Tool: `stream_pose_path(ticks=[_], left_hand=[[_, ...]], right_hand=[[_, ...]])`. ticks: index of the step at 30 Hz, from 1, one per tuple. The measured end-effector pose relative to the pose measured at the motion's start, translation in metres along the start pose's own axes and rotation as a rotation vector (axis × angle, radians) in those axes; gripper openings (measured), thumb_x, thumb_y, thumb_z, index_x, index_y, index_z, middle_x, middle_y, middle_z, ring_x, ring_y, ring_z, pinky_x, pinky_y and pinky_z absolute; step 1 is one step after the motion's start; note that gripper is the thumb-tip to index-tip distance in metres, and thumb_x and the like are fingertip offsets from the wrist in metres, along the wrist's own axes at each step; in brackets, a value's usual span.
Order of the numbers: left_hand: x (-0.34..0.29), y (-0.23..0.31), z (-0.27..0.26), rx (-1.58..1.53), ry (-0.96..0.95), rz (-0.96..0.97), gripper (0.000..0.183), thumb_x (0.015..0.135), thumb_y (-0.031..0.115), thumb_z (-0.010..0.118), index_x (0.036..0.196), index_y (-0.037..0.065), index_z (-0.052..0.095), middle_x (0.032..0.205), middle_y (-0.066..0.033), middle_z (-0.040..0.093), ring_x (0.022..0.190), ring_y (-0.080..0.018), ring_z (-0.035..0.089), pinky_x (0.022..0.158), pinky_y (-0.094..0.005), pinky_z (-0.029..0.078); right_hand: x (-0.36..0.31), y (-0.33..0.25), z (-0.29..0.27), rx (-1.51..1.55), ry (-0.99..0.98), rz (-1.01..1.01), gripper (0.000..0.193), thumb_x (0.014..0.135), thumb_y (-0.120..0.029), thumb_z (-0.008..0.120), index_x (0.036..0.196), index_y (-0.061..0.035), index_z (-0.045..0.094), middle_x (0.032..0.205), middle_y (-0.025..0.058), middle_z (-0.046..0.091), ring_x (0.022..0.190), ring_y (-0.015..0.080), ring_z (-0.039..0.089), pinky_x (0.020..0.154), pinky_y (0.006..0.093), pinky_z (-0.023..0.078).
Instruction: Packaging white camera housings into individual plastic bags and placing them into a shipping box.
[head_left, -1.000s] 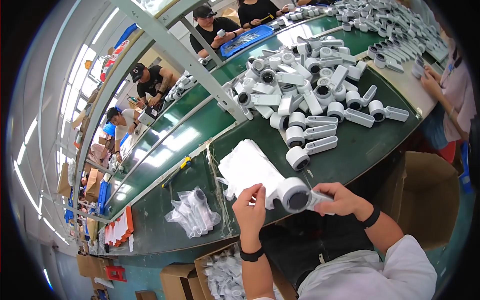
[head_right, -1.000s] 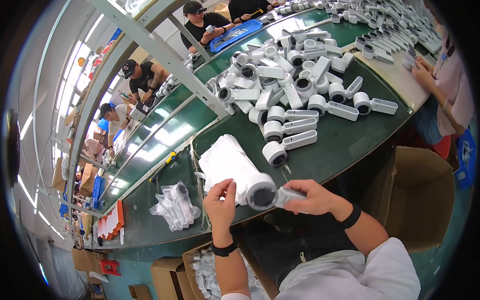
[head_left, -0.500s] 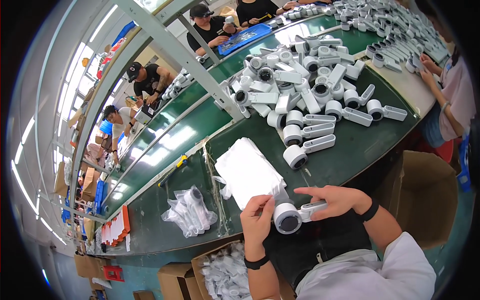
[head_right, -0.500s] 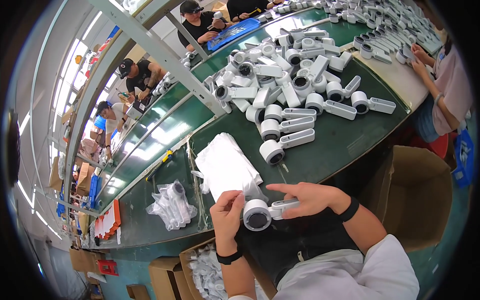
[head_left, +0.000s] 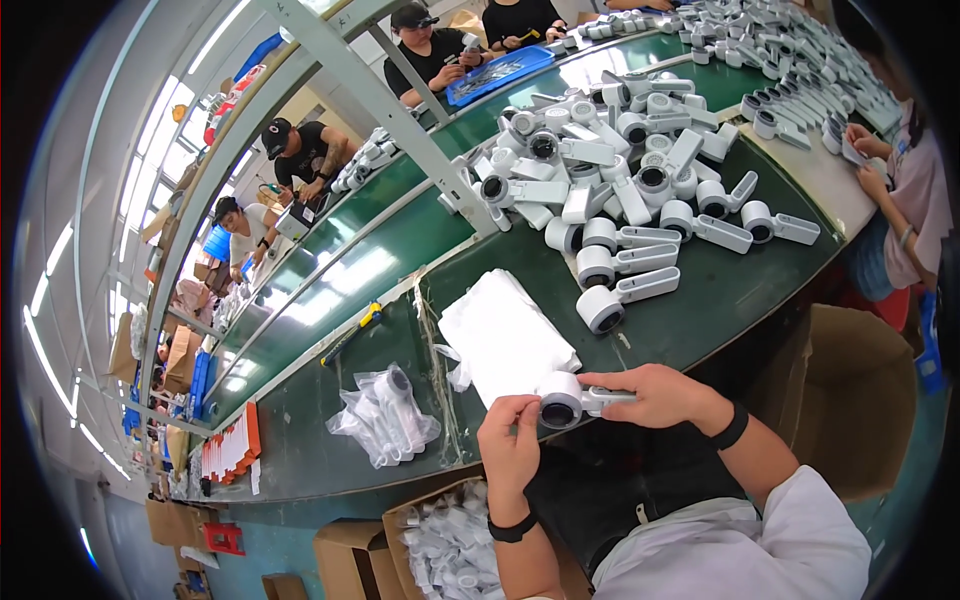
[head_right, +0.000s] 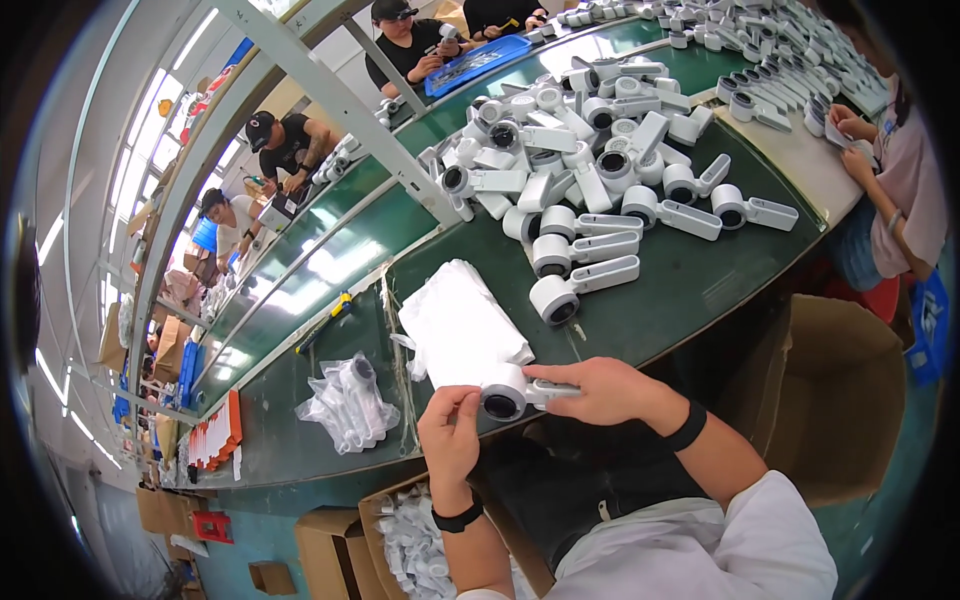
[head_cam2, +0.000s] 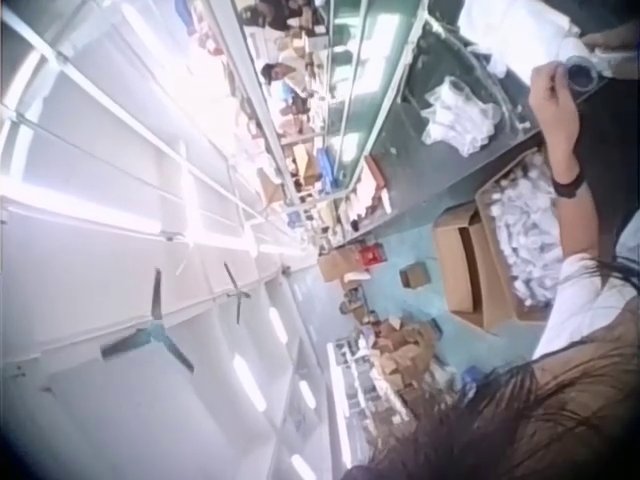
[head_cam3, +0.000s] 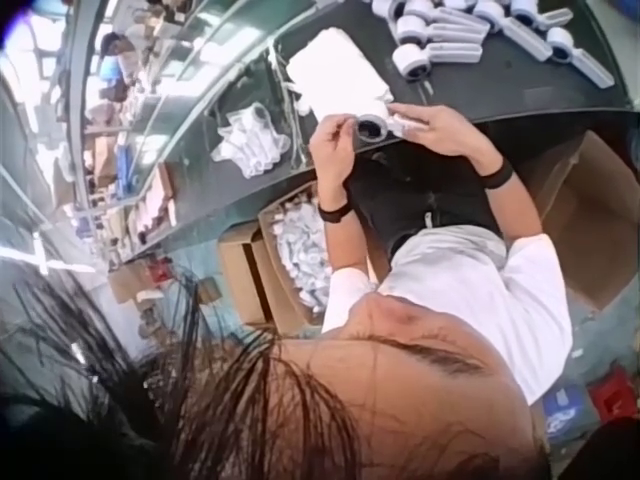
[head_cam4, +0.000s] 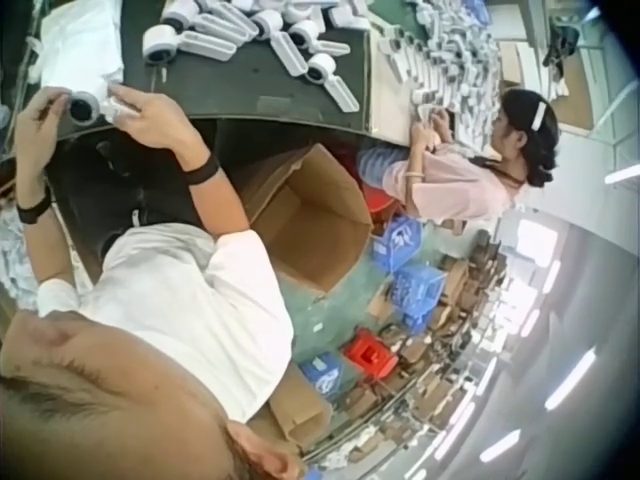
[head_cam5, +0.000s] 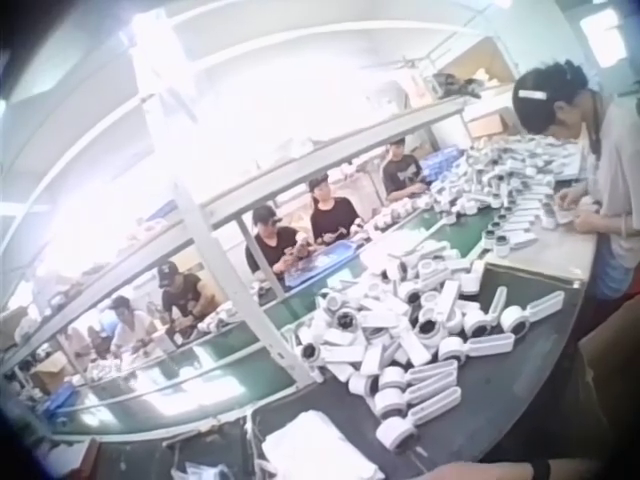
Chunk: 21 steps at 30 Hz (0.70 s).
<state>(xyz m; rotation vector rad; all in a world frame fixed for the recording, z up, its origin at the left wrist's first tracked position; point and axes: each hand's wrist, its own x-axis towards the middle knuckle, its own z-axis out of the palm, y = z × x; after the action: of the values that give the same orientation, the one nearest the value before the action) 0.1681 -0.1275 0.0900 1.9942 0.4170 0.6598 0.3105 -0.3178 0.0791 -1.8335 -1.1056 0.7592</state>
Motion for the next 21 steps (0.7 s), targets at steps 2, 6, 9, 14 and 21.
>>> stream_pose_path(ticks=[2,6,9,14,21], left_hand=[[-0.002,0.010,0.005,0.139,-0.001,0.161,0.007,0.088,0.005,0.065,0.092,-0.001,0.067,0.081,-0.0075,0.064,0.074,-0.0156,0.060,0.068,-0.0258,0.046],[-0.014,0.016,0.027,0.191,-0.064,0.264,0.006,0.086,0.003,0.065,0.091,0.000,0.066,0.083,-0.0143,0.063,0.073,-0.0290,0.062,0.068,-0.0319,0.049],[-0.026,0.017,0.044,0.108,-0.158,0.245,0.006,0.086,0.002,0.064,0.092,0.000,0.065,0.085,-0.0146,0.064,0.073,-0.0313,0.062,0.066,-0.0341,0.049],[-0.041,0.028,0.048,-0.101,-0.316,0.229,0.007,0.085,-0.004,0.063,0.091,-0.002,0.063,0.085,-0.0129,0.062,0.070,-0.0241,0.060,0.064,-0.0275,0.047],[-0.053,0.001,0.042,-0.414,0.081,-0.071,0.013,0.091,0.003,0.060,0.104,0.000,0.061,0.102,-0.0077,0.061,0.086,-0.0170,0.058,0.082,-0.0277,0.048]], right_hand=[[-0.001,-0.002,0.007,-0.063,0.060,0.016,0.055,0.086,-0.027,0.065,0.139,-0.0245,0.050,0.100,0.0138,0.069,0.083,0.0287,0.065,0.079,0.0346,0.050],[0.002,-0.007,0.023,0.310,0.195,0.090,0.059,0.087,-0.020,0.064,0.142,-0.0112,0.045,0.096,0.0121,0.068,0.082,0.0209,0.065,0.078,0.0325,0.050],[0.008,0.007,0.043,0.524,0.334,0.090,0.065,0.087,-0.020,0.063,0.144,-0.0025,0.038,0.098,0.0124,0.068,0.087,0.0185,0.064,0.079,0.0316,0.050],[0.024,0.014,0.054,0.652,0.569,-0.102,0.070,0.090,-0.020,0.066,0.146,0.0013,0.031,0.109,0.0109,0.065,0.095,0.0132,0.060,0.085,0.0280,0.049],[0.021,0.006,0.058,0.900,0.418,-0.096,0.038,0.095,-0.010,0.059,0.131,0.0001,0.051,0.111,0.0057,0.062,0.098,0.0092,0.058,0.084,0.0250,0.048]])
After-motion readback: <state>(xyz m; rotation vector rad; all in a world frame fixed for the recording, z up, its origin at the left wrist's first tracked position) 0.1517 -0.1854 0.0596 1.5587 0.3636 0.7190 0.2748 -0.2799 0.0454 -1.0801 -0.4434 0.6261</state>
